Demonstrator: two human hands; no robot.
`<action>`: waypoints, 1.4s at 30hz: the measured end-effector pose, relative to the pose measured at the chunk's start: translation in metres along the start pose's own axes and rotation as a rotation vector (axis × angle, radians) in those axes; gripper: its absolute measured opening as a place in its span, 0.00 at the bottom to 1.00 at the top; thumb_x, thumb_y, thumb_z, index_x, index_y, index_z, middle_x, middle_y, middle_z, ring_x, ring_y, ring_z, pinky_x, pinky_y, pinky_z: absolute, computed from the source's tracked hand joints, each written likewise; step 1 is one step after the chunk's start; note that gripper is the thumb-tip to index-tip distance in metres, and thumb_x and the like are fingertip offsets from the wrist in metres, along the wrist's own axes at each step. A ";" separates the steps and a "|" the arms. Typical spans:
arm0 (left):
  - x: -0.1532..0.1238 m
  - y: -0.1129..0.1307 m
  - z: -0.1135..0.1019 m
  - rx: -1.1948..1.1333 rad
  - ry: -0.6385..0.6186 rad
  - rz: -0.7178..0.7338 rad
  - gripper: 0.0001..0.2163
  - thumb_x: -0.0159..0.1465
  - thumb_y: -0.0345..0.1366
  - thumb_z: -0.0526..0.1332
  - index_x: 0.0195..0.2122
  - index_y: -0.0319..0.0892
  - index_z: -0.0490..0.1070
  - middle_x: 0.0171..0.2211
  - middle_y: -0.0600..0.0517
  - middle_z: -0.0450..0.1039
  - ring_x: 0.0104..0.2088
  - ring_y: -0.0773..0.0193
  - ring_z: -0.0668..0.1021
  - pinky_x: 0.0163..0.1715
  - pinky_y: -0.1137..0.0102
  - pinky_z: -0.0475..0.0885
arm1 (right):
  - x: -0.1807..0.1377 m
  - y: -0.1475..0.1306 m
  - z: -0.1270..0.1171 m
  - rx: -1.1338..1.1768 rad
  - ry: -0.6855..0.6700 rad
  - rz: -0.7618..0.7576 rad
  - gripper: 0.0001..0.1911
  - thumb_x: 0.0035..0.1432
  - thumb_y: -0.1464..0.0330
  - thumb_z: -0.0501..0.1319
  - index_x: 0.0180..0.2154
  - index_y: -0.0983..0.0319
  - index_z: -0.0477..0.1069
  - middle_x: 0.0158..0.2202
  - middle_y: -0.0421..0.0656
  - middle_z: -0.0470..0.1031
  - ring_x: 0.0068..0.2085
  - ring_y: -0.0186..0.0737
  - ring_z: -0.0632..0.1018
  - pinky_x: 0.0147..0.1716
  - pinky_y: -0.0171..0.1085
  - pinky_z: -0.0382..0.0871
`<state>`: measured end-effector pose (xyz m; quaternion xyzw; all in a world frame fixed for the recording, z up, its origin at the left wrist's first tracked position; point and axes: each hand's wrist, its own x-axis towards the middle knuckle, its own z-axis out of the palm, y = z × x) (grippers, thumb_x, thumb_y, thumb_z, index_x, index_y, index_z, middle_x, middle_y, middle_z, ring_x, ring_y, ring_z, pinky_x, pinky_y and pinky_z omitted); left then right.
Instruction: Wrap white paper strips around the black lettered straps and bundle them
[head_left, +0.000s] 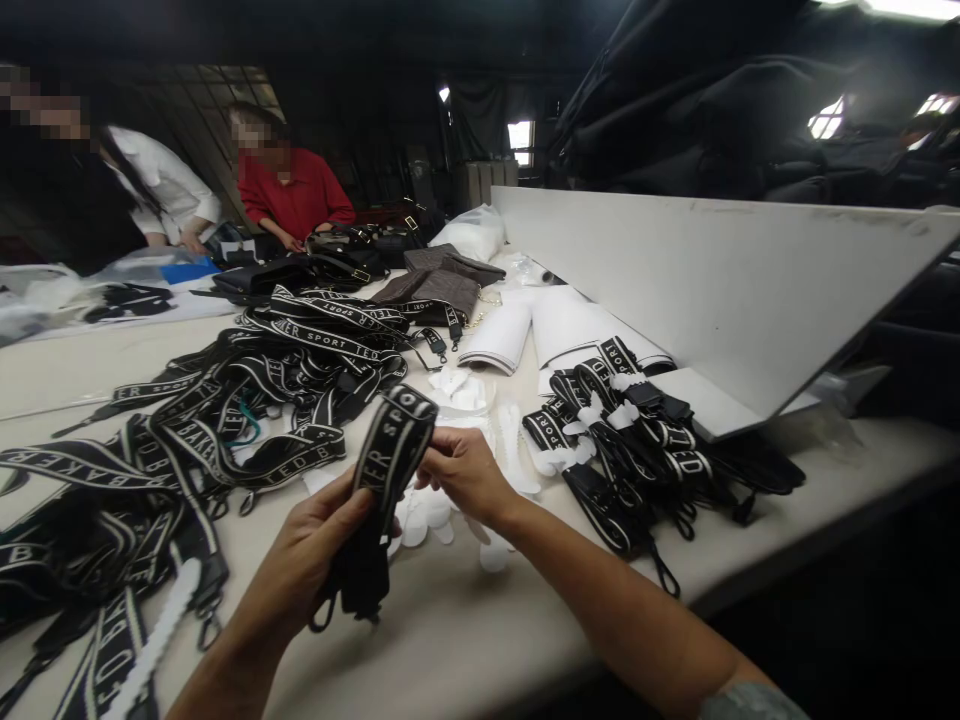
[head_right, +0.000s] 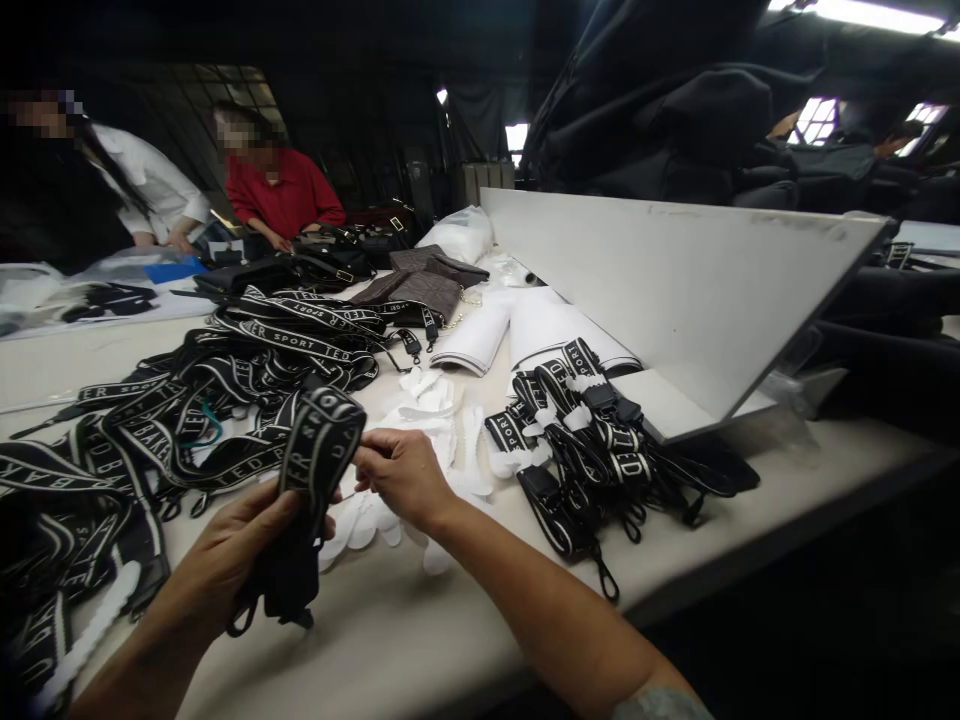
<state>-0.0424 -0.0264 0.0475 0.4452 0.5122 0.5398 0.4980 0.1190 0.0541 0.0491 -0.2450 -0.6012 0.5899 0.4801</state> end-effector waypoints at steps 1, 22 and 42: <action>0.002 -0.003 -0.001 0.036 -0.042 -0.025 0.21 0.57 0.51 0.69 0.41 0.38 0.75 0.25 0.49 0.74 0.24 0.65 0.74 0.20 0.78 0.69 | 0.000 0.001 0.001 -0.006 -0.016 0.007 0.12 0.53 0.68 0.63 0.21 0.65 0.67 0.19 0.36 0.67 0.22 0.29 0.70 0.25 0.31 0.67; 0.011 -0.006 -0.008 0.084 0.027 -0.041 0.22 0.58 0.52 0.67 0.40 0.36 0.72 0.26 0.49 0.75 0.25 0.65 0.74 0.23 0.76 0.68 | 0.003 0.009 -0.002 0.176 -0.178 0.293 0.21 0.38 0.58 0.75 0.33 0.67 0.80 0.30 0.44 0.78 0.30 0.33 0.73 0.34 0.36 0.71; 0.012 -0.007 -0.009 0.084 0.124 -0.016 0.22 0.56 0.49 0.69 0.45 0.39 0.71 0.31 0.49 0.78 0.28 0.63 0.78 0.28 0.73 0.73 | 0.000 0.019 0.003 -0.072 -0.037 0.133 0.11 0.49 0.68 0.67 0.35 0.65 0.73 0.25 0.38 0.73 0.22 0.33 0.74 0.24 0.33 0.71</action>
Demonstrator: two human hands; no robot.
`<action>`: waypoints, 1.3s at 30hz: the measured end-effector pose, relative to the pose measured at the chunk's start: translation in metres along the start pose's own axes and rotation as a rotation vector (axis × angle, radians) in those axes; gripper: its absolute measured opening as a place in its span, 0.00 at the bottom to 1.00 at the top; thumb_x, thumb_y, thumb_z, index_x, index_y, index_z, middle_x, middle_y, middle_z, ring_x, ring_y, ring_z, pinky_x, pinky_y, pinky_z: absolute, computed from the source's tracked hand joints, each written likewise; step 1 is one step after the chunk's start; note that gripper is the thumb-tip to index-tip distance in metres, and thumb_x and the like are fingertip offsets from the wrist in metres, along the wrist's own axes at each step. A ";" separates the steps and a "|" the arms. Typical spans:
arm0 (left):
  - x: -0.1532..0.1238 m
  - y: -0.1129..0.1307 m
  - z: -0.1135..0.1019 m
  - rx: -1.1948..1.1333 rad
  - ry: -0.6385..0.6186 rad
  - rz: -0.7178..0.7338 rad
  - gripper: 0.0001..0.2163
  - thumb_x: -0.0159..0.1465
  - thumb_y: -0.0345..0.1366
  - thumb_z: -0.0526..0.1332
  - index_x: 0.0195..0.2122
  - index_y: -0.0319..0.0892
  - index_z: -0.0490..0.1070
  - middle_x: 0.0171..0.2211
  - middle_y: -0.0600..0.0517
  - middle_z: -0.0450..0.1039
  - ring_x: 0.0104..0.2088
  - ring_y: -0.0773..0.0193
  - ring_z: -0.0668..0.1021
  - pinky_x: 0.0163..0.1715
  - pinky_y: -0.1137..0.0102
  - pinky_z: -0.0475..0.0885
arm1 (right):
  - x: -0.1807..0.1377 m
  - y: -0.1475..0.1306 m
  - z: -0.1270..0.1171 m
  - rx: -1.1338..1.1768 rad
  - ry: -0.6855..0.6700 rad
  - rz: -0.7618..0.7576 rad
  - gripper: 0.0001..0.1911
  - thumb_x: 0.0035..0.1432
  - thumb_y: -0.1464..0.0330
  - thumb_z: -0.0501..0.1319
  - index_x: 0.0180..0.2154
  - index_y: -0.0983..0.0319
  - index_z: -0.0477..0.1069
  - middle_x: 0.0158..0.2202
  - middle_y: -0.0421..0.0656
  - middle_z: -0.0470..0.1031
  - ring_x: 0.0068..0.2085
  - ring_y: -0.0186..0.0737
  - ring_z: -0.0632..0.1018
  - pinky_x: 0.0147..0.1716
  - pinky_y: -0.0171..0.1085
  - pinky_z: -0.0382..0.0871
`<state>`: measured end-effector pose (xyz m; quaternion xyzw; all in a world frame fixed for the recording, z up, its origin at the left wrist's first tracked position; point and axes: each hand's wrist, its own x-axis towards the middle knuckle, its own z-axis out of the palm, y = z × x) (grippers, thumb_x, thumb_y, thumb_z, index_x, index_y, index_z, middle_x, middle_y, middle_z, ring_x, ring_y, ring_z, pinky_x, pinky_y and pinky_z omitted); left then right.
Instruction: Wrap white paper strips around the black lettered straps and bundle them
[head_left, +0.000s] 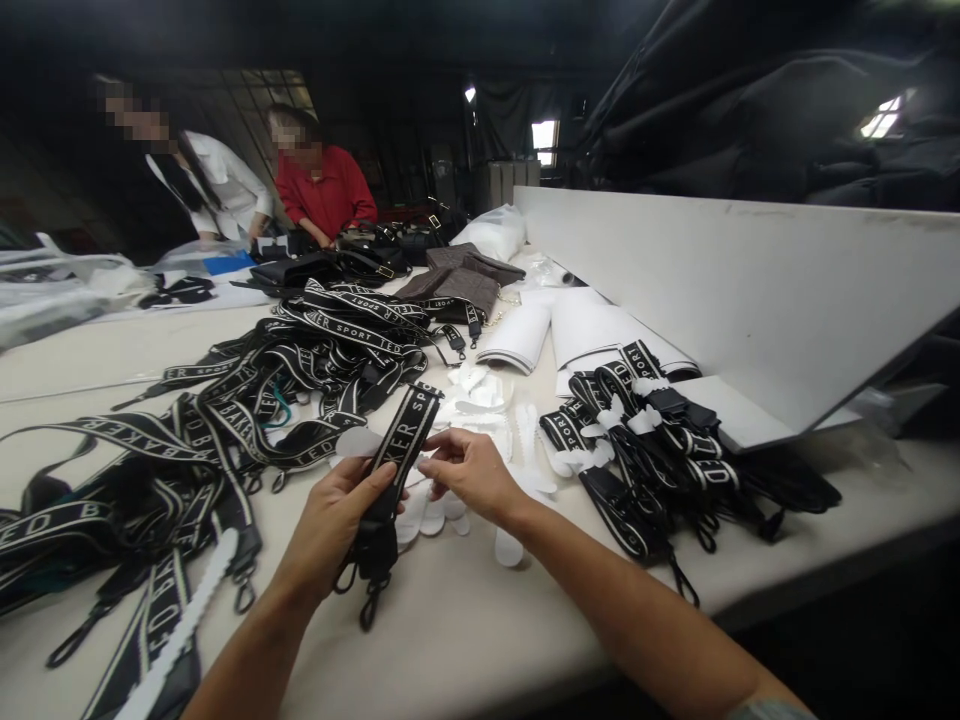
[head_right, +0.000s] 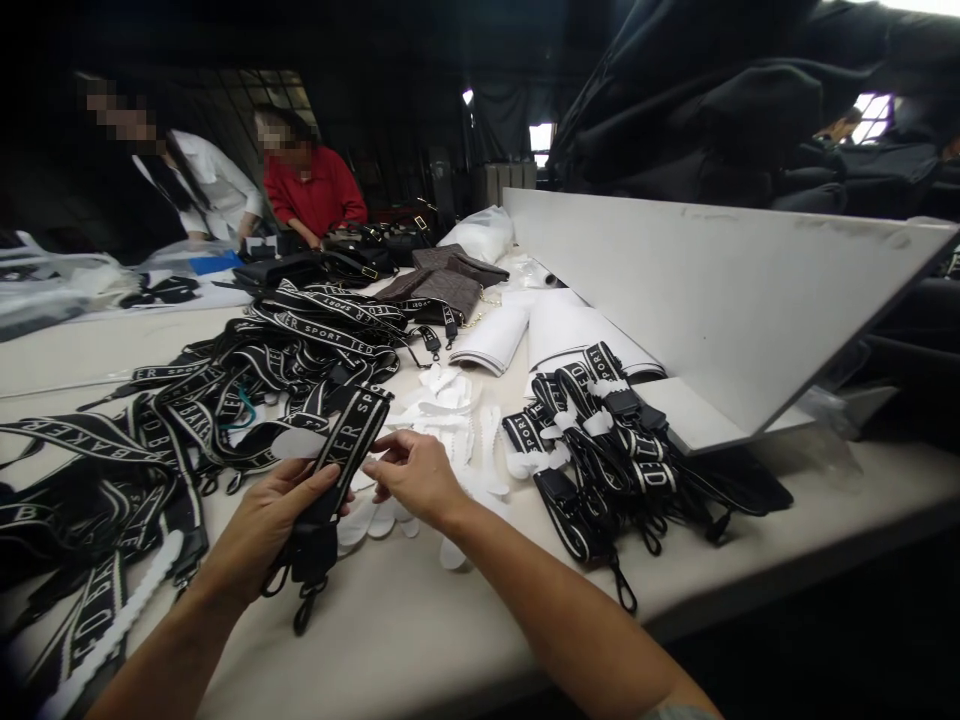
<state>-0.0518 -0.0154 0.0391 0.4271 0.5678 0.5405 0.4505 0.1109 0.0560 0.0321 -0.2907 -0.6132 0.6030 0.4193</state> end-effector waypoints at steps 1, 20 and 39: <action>0.001 -0.002 0.000 -0.004 0.019 0.012 0.23 0.56 0.49 0.70 0.46 0.39 0.71 0.33 0.48 0.78 0.30 0.62 0.79 0.29 0.73 0.73 | -0.002 0.000 0.002 -0.058 0.030 -0.045 0.09 0.50 0.68 0.66 0.35 0.64 0.71 0.24 0.37 0.72 0.21 0.33 0.73 0.23 0.32 0.69; 0.001 -0.009 0.002 0.130 0.016 0.242 0.23 0.61 0.50 0.64 0.54 0.43 0.74 0.47 0.49 0.78 0.42 0.55 0.78 0.47 0.63 0.73 | -0.013 0.004 0.010 -0.472 -0.039 -0.467 0.10 0.62 0.70 0.60 0.39 0.60 0.81 0.34 0.45 0.78 0.35 0.40 0.78 0.40 0.39 0.73; 0.002 -0.027 0.020 0.222 0.067 0.352 0.15 0.61 0.44 0.64 0.46 0.44 0.75 0.47 0.49 0.76 0.49 0.55 0.76 0.54 0.67 0.68 | -0.004 0.006 0.002 -0.456 0.099 -0.449 0.03 0.57 0.71 0.67 0.30 0.60 0.76 0.31 0.40 0.72 0.34 0.35 0.74 0.38 0.33 0.68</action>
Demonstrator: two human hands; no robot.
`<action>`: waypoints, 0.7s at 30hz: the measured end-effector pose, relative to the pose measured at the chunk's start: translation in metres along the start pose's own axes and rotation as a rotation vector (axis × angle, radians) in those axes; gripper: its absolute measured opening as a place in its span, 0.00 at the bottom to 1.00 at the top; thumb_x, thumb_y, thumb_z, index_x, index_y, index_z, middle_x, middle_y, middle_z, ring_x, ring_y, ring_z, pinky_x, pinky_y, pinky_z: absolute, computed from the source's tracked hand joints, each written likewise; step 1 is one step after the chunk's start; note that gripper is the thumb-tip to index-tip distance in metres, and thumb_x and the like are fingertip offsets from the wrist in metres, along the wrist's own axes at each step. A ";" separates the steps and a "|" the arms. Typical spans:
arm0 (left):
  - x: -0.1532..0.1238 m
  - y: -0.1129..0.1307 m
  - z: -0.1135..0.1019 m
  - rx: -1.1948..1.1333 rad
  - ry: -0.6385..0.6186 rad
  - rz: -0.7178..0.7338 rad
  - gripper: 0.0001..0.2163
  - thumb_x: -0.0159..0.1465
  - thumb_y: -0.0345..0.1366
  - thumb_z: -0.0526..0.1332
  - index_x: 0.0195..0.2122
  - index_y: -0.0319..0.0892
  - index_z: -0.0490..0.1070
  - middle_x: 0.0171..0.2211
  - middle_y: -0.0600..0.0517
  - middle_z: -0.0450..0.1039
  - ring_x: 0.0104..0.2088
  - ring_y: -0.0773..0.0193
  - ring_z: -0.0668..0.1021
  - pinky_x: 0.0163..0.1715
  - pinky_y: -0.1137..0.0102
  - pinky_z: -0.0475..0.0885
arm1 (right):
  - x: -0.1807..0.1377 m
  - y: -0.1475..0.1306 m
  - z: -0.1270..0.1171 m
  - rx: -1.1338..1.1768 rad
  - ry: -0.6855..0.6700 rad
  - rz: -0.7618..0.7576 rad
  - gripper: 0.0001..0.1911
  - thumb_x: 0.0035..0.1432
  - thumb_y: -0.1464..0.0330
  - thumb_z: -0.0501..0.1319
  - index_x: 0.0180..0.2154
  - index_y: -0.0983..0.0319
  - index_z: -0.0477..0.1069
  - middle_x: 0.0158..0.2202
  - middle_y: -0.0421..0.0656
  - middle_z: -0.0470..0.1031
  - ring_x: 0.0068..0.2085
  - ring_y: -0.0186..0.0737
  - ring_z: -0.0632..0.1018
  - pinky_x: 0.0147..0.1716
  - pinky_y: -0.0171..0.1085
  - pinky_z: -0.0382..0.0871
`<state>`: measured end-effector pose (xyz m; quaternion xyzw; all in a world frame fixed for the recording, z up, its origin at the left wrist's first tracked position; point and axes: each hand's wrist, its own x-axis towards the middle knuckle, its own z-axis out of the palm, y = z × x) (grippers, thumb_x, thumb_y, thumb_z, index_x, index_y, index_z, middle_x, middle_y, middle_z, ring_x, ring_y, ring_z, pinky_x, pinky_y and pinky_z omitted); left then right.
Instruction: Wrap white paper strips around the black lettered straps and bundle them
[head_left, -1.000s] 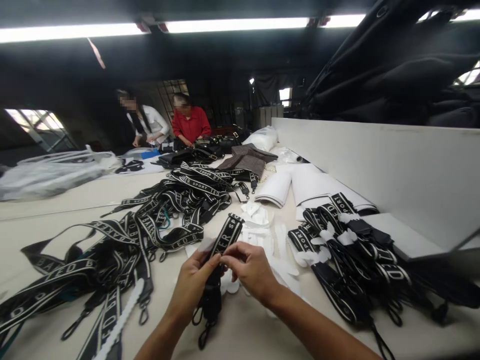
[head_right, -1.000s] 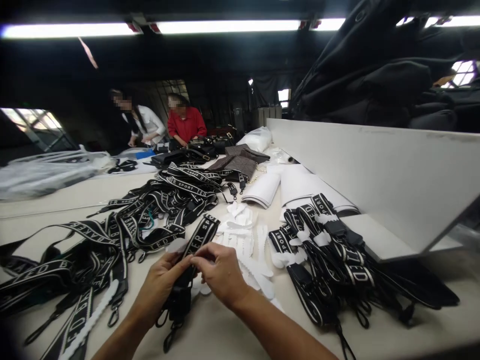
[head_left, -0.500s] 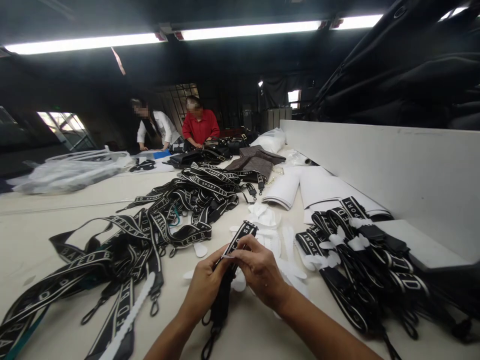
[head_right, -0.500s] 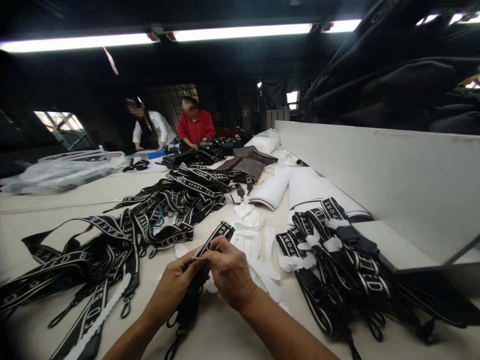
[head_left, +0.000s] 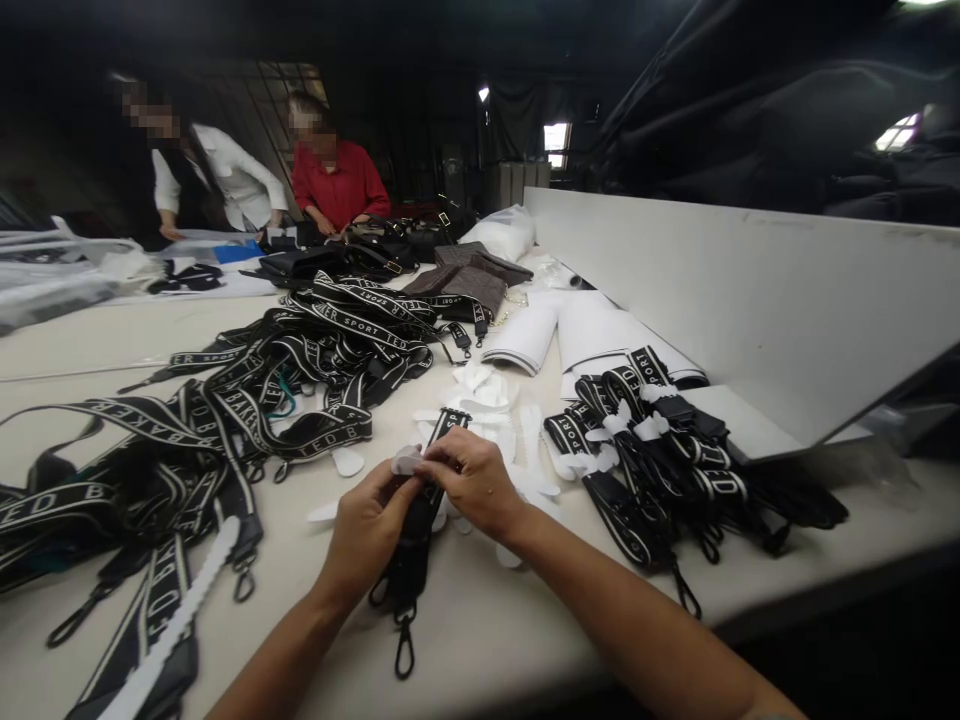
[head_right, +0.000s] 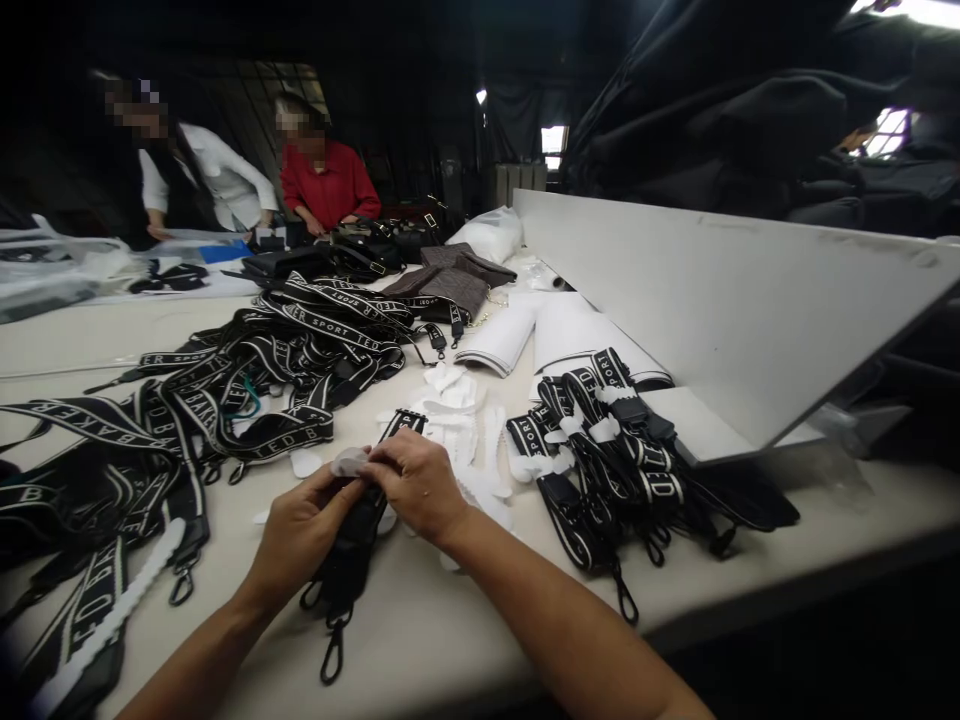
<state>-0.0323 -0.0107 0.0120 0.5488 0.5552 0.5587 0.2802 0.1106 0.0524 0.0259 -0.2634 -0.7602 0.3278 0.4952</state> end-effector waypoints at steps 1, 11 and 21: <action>-0.001 0.001 0.000 -0.035 0.007 -0.017 0.16 0.60 0.44 0.65 0.46 0.43 0.74 0.46 0.49 0.77 0.48 0.55 0.77 0.53 0.67 0.70 | -0.001 -0.001 0.000 -0.006 -0.001 -0.004 0.03 0.57 0.71 0.67 0.30 0.60 0.76 0.31 0.40 0.71 0.34 0.35 0.73 0.37 0.33 0.67; -0.010 -0.003 -0.001 0.036 0.009 0.073 0.12 0.63 0.42 0.62 0.45 0.44 0.68 0.41 0.49 0.78 0.43 0.58 0.80 0.46 0.69 0.74 | -0.002 -0.012 0.000 -0.062 -0.058 0.135 0.04 0.58 0.69 0.65 0.30 0.59 0.74 0.30 0.38 0.76 0.32 0.35 0.74 0.35 0.33 0.66; 0.000 -0.002 -0.007 0.349 0.076 0.287 0.14 0.69 0.43 0.55 0.31 0.43 0.72 0.28 0.53 0.73 0.29 0.64 0.75 0.31 0.71 0.69 | -0.006 -0.006 0.009 0.035 -0.057 0.371 0.05 0.51 0.72 0.67 0.24 0.63 0.74 0.24 0.39 0.74 0.28 0.35 0.72 0.31 0.33 0.63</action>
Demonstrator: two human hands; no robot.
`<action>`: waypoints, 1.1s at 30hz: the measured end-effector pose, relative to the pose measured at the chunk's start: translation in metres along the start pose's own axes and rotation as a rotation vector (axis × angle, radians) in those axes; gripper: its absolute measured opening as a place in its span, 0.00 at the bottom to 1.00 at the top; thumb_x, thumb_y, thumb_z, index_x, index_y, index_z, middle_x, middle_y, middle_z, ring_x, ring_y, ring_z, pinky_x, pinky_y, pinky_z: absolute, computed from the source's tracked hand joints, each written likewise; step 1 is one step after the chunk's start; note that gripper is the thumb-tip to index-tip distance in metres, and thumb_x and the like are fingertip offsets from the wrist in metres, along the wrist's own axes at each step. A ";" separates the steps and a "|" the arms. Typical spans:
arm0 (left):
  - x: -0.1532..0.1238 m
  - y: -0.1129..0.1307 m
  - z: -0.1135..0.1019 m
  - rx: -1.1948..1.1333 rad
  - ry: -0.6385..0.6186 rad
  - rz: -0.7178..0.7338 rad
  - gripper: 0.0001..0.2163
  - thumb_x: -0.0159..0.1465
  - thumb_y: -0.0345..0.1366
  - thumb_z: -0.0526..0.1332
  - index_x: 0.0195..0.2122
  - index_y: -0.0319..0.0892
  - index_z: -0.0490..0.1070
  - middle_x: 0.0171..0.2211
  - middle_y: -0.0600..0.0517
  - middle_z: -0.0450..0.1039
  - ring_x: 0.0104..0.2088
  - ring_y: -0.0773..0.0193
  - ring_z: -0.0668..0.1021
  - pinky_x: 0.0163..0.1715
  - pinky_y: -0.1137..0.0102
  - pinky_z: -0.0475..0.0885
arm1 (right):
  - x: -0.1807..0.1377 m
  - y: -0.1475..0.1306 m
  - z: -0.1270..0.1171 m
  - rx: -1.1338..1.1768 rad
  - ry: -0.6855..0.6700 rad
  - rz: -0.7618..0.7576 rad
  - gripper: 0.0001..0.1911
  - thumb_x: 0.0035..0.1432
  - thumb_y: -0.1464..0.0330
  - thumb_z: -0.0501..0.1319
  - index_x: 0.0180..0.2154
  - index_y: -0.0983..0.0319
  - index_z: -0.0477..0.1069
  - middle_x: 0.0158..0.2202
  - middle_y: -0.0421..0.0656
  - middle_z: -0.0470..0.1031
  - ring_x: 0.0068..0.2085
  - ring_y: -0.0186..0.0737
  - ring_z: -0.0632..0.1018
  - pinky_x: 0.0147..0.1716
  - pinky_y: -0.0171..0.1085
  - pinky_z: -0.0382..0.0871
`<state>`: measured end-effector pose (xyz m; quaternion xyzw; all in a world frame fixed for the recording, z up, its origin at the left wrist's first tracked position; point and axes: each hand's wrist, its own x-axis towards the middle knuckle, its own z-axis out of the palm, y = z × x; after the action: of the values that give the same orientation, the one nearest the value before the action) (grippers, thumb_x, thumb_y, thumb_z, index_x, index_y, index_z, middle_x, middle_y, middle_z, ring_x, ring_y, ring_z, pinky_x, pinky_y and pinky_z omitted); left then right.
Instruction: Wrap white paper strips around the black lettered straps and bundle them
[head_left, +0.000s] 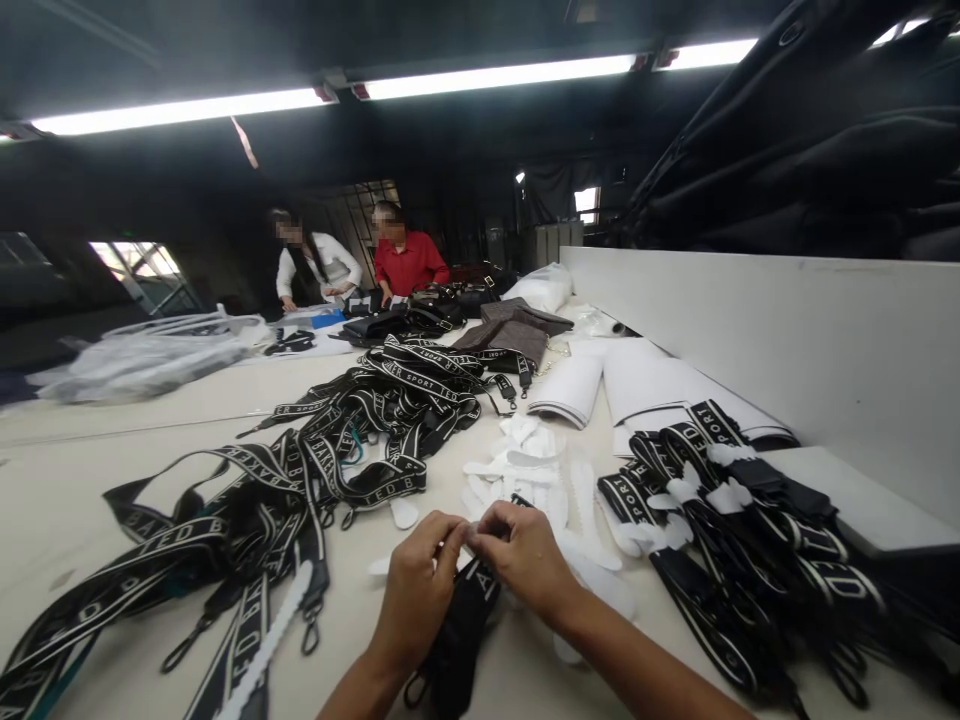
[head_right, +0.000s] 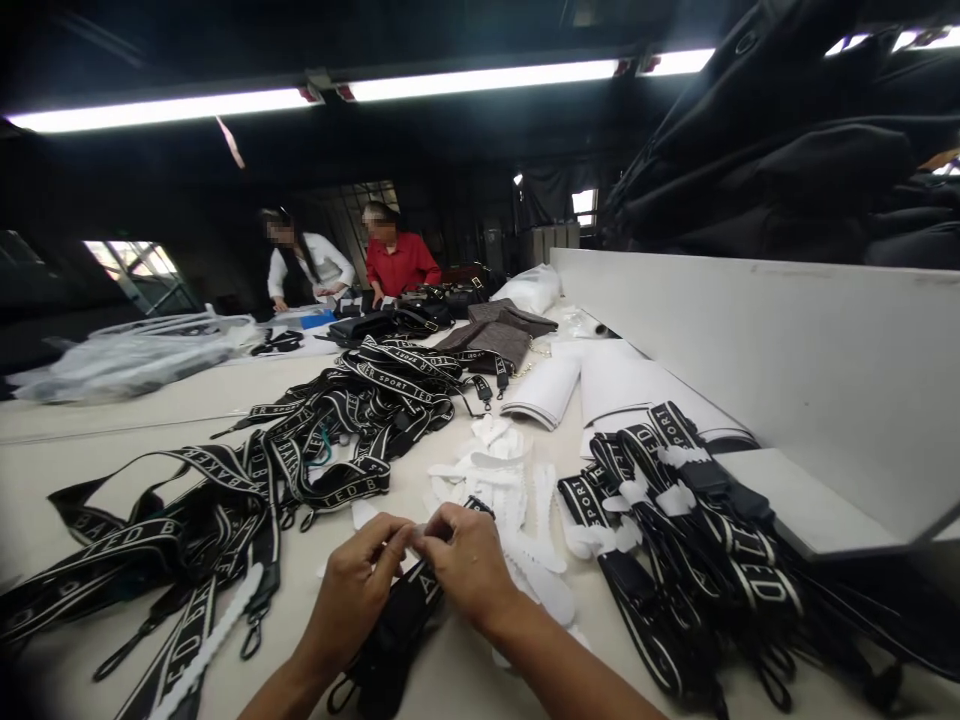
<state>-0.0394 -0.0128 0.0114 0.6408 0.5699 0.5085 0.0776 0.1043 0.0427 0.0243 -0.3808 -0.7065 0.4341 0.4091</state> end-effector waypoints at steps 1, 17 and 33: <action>0.001 -0.001 0.001 0.004 0.014 0.003 0.14 0.69 0.43 0.55 0.30 0.43 0.72 0.27 0.53 0.72 0.28 0.64 0.75 0.30 0.72 0.68 | 0.000 0.001 0.002 0.006 -0.007 0.015 0.05 0.51 0.72 0.66 0.24 0.63 0.73 0.23 0.39 0.74 0.28 0.34 0.72 0.30 0.33 0.62; -0.004 0.000 0.005 -0.011 0.117 0.203 0.09 0.68 0.34 0.57 0.32 0.41 0.73 0.30 0.52 0.73 0.33 0.65 0.75 0.38 0.72 0.68 | -0.001 0.002 0.013 0.140 0.076 0.062 0.07 0.50 0.70 0.63 0.33 0.63 0.69 0.23 0.37 0.70 0.24 0.33 0.69 0.25 0.32 0.61; 0.011 0.005 -0.012 -0.550 -0.155 -0.376 0.14 0.56 0.44 0.68 0.27 0.38 0.71 0.22 0.55 0.67 0.23 0.70 0.68 0.25 0.75 0.66 | -0.008 -0.001 0.006 0.001 0.068 -0.194 0.02 0.51 0.74 0.60 0.29 0.62 0.69 0.23 0.36 0.70 0.24 0.32 0.70 0.26 0.31 0.62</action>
<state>-0.0476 -0.0115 0.0265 0.5164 0.5118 0.5699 0.3829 0.1014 0.0339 0.0211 -0.3247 -0.7255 0.3798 0.4732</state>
